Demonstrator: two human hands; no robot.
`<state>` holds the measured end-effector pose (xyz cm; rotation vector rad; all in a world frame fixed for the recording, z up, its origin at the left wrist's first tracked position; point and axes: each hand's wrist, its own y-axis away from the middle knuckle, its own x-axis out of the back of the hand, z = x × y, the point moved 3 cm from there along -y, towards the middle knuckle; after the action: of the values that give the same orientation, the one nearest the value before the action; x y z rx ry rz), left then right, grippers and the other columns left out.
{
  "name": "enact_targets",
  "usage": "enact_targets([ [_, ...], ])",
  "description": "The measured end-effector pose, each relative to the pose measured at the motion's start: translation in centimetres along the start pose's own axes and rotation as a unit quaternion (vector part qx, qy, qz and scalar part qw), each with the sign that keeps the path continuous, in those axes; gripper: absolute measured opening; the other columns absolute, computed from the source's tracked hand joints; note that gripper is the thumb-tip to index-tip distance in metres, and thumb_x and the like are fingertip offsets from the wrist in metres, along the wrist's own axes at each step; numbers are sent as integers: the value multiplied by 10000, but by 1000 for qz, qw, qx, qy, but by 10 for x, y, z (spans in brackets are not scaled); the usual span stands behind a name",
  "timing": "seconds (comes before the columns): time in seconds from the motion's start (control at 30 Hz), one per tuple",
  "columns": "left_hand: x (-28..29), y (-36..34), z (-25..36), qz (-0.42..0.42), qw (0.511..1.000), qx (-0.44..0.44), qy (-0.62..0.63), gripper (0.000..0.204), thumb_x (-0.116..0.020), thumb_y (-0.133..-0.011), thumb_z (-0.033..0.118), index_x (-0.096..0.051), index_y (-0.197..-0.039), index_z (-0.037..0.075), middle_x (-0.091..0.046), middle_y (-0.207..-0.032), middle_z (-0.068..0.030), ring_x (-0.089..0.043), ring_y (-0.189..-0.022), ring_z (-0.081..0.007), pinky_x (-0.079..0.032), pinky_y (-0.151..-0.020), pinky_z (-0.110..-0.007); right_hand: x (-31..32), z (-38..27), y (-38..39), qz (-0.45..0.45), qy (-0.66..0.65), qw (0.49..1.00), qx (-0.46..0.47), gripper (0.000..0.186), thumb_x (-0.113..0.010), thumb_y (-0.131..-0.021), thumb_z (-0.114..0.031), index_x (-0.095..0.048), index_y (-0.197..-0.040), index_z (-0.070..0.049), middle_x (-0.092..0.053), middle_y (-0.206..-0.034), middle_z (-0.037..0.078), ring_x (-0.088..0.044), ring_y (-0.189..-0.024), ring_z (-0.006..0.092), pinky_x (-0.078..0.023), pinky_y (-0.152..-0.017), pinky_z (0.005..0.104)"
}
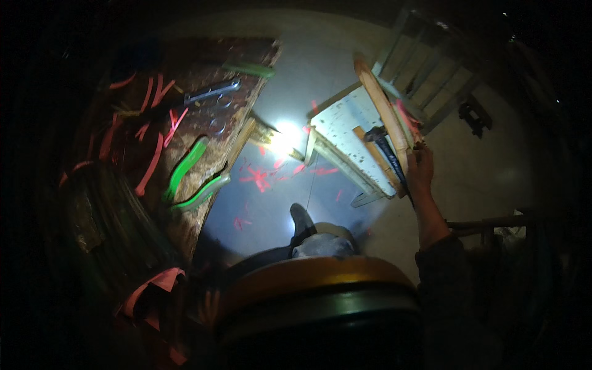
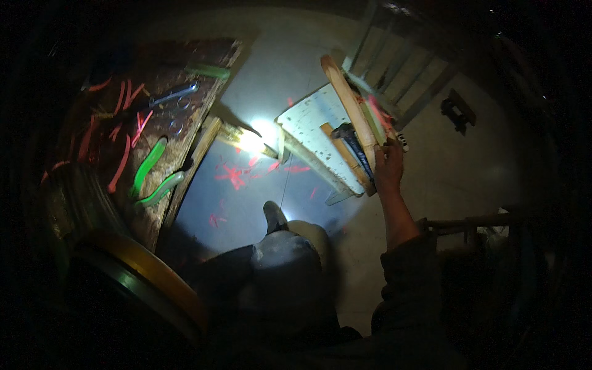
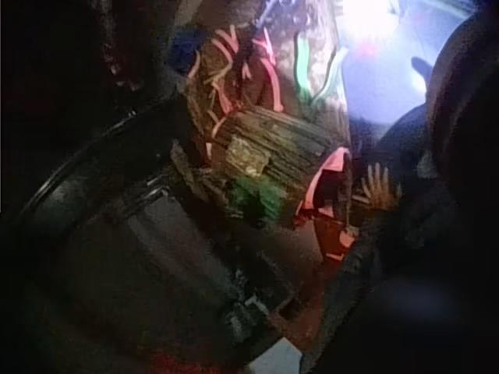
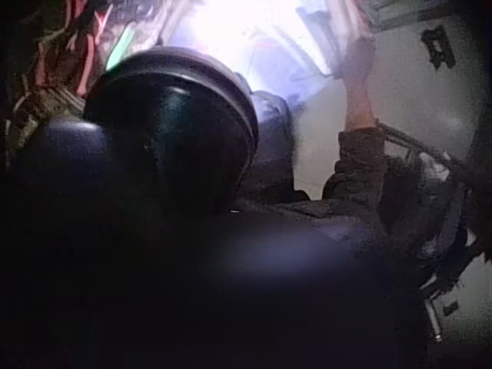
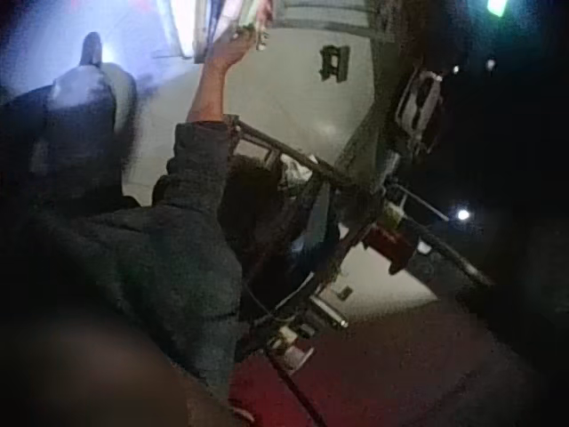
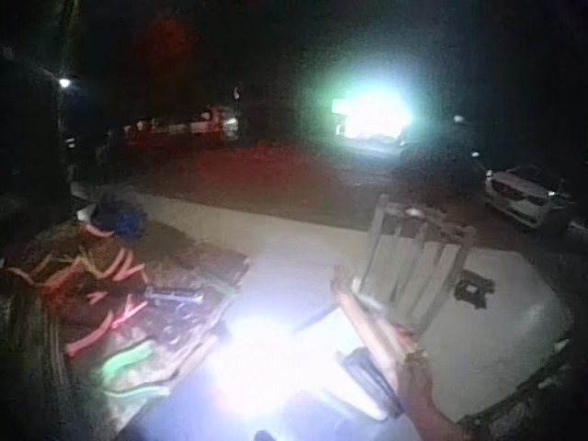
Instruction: The person works on a cylindrical green electronic component, using pliers and a screwdriver to manipulate wires and internal parts. They repeatedly adjust and probe the component while seated at a cluttered workbench.
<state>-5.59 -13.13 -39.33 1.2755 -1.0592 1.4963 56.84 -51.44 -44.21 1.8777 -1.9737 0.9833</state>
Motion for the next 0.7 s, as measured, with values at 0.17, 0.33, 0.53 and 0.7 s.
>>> enact_targets([
  [0.17,7,14,9,70,997,-13,-32,641,-622,-1065,496,-604,-1514,38,-613,-1563,-186,-621,-1416,-360,-479,-1157,-618,14,5,-12,-13,159,986,-43,432,-719,-1033,-298,-669,-1260,65,-648,-1267,231,-661,-1142,403,-536,-979,486],
  [0.33,-35,24,-14,71,994,-9,86,607,-689,-987,422,-619,-1448,32,-563,-1542,-281,-485,-1466,-510,-435,-1141,-703,19,6,-15,-83,207,974,-34,452,-719,-1033,-292,-660,-1332,43,-657,-1304,249,-662,-1179,423,-531,-1014,491],
  [0.53,-33,30,-19,-31,993,3,114,635,-749,-914,392,-632,-1402,3,-523,-1568,-310,-417,-1515,-548,-376,-1151,-769,8,-30,-25,-118,228,966,-29,472,-707,-1050,-267,-619,-1428,2,-631,-1395,250,-664,-1227,415,-519,-1082,494],
  [0.7,14,9,3,-102,990,45,80,654,-761,-887,388,-642,-1393,-9,-537,-1579,-272,-425,-1532,-506,-340,-1170,-775,-13,-160,-35,-160,149,970,105,454,-727,-1033,-230,-627,-1418,-11,-639,-1355,237,-664,-1205,420,-520,-1076,501],
])
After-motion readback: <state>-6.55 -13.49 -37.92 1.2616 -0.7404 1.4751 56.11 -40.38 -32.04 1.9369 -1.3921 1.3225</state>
